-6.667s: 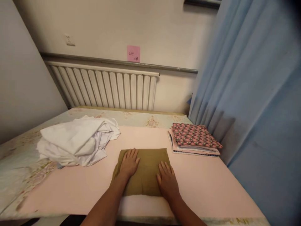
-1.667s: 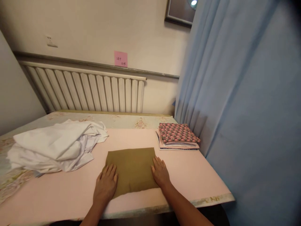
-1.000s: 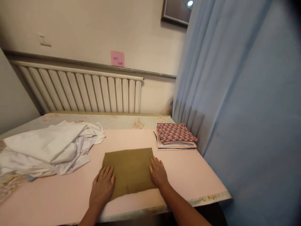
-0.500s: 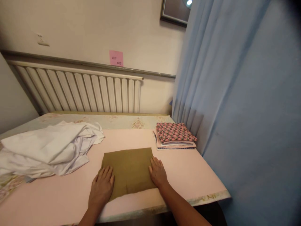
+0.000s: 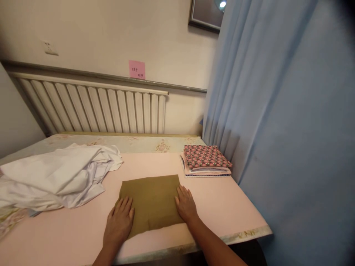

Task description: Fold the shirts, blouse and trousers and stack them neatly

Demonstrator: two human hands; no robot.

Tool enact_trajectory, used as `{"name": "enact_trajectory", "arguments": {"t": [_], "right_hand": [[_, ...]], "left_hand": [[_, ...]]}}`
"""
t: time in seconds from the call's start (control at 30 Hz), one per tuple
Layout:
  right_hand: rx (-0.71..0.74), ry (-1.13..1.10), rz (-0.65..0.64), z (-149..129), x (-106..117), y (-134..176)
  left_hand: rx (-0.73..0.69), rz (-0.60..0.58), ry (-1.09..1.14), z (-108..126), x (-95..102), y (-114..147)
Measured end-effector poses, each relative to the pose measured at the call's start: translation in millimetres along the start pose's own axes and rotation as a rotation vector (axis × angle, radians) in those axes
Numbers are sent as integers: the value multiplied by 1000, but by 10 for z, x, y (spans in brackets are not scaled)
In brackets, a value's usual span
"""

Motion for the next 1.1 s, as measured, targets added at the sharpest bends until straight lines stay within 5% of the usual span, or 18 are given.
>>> {"name": "enact_trajectory", "arguments": {"t": [1.1], "right_hand": [[14,-2,57,10,3,5]], "left_hand": [[-27,29,-28,-1,-16,5]]}}
Point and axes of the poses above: each hand's wrist, its own y-axis away from the middle knuckle, its own x-axis out of the back of the hand, z = x × y, the point moved 9 cm from there along -y, towards the middle knuckle, and after that the axes turned 12 degrees about -x, right-handed, at the moved point
